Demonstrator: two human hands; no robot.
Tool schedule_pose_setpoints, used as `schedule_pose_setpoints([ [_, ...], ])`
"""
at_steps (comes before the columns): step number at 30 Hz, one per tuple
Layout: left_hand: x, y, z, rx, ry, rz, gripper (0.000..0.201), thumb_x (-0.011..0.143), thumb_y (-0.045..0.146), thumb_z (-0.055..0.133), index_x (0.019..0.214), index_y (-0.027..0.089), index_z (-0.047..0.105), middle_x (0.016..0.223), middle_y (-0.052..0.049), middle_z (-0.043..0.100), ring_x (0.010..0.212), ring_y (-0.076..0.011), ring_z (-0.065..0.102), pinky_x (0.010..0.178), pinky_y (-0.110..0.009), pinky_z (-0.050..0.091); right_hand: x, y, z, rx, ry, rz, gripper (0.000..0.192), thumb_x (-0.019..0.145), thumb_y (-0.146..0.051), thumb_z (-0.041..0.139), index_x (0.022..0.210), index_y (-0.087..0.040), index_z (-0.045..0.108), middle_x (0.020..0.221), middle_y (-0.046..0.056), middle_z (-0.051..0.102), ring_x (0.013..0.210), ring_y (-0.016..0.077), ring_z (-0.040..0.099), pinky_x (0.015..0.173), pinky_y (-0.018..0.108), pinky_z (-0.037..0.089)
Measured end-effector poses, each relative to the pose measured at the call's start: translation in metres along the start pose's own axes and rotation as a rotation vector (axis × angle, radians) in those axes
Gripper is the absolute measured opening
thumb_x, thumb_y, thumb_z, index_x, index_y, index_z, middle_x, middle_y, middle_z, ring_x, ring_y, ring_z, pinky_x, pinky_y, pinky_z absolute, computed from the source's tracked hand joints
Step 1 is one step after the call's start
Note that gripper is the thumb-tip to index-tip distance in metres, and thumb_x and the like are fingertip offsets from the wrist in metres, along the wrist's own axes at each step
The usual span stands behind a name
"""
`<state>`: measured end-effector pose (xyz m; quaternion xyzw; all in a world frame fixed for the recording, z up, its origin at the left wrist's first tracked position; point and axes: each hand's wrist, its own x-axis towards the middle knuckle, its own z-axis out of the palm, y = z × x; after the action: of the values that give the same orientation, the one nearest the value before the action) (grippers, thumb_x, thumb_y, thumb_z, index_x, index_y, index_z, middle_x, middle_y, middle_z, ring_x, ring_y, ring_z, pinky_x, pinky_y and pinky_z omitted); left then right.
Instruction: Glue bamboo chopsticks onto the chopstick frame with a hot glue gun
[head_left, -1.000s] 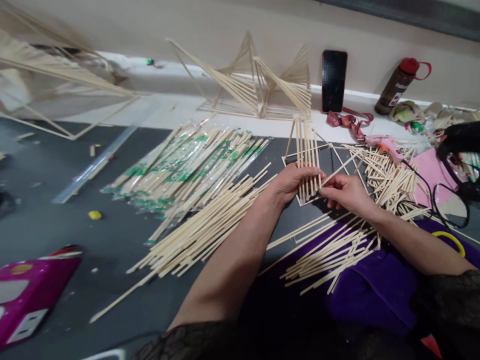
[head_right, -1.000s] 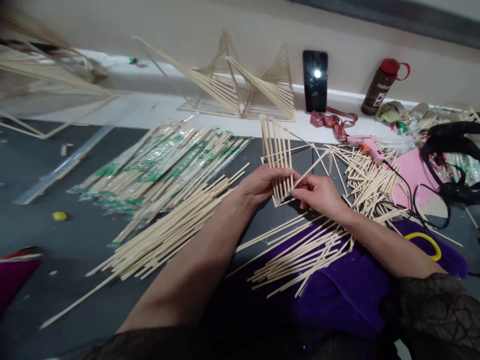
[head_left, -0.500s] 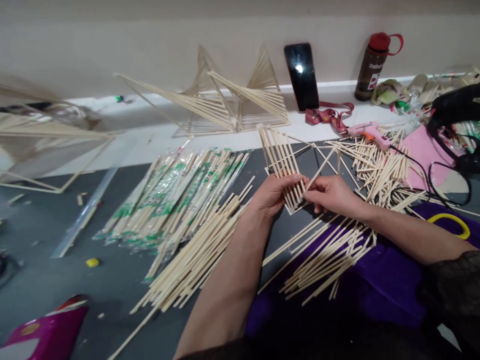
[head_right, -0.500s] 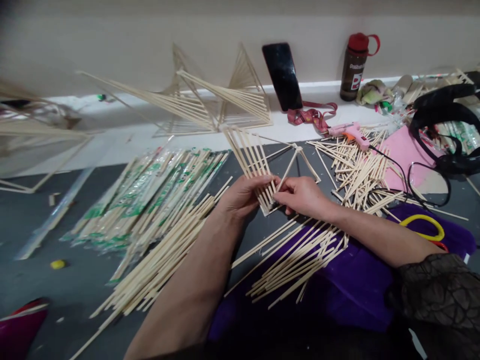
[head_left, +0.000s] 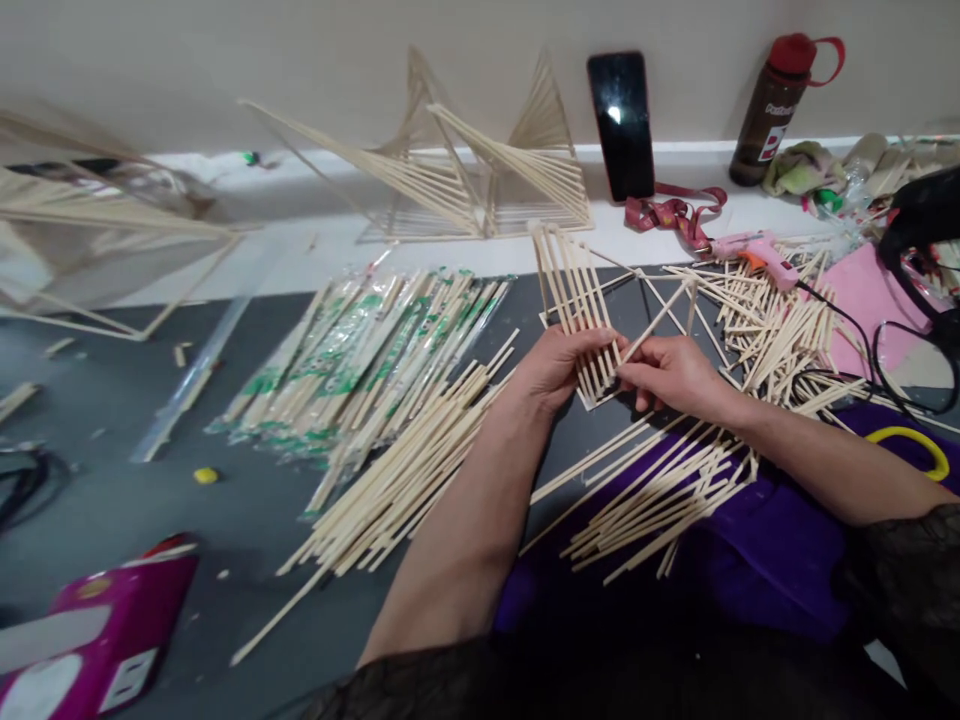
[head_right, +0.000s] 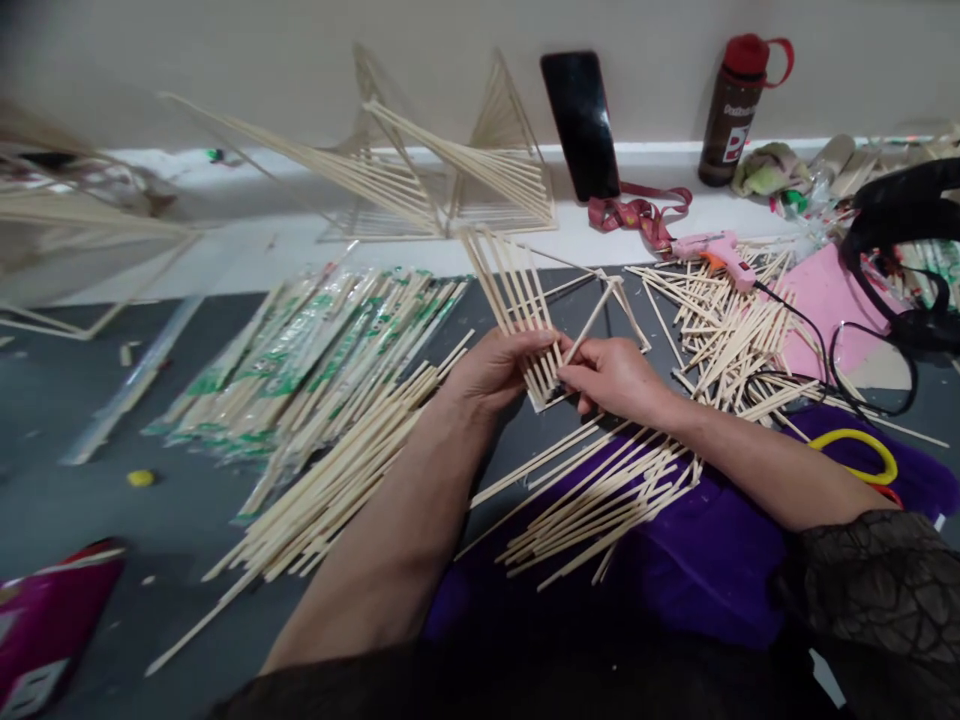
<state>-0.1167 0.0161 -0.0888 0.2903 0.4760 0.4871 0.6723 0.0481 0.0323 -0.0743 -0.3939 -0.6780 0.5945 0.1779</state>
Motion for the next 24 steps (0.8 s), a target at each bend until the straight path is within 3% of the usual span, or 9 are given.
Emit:
schedule_pose_setpoints([
  [10,-0.0005,-0.0011,0.0007,-0.008,-0.037,0.024,0.027,0.053,0.031,0.077,0.065,0.008,0.069,0.053,-0.005,0.066,0.046,-0.0143,0.06,0.048,-0.025,0.047,-0.0029,-0.0063,0.0003,0.006,0.03,0.051,0.012,0.082,-0.021,0.057,0.074,-0.012,0.06,0.059,0.0,0.062,0.045,0.0069,0.06,0.038,0.013,0.044],
  [24,0.0,-0.0009,0.001,0.007,-0.001,0.016,0.026,0.052,0.031,0.076,0.066,0.009,0.068,0.054,-0.005,0.066,0.047,-0.0157,0.06,0.049,-0.026,0.048,-0.0015,-0.0024,-0.0006,0.01,0.019,0.018,0.013,0.083,-0.02,0.055,0.073,-0.013,0.059,0.059,0.0,0.063,0.044,0.0071,0.06,0.037,0.013,0.043],
])
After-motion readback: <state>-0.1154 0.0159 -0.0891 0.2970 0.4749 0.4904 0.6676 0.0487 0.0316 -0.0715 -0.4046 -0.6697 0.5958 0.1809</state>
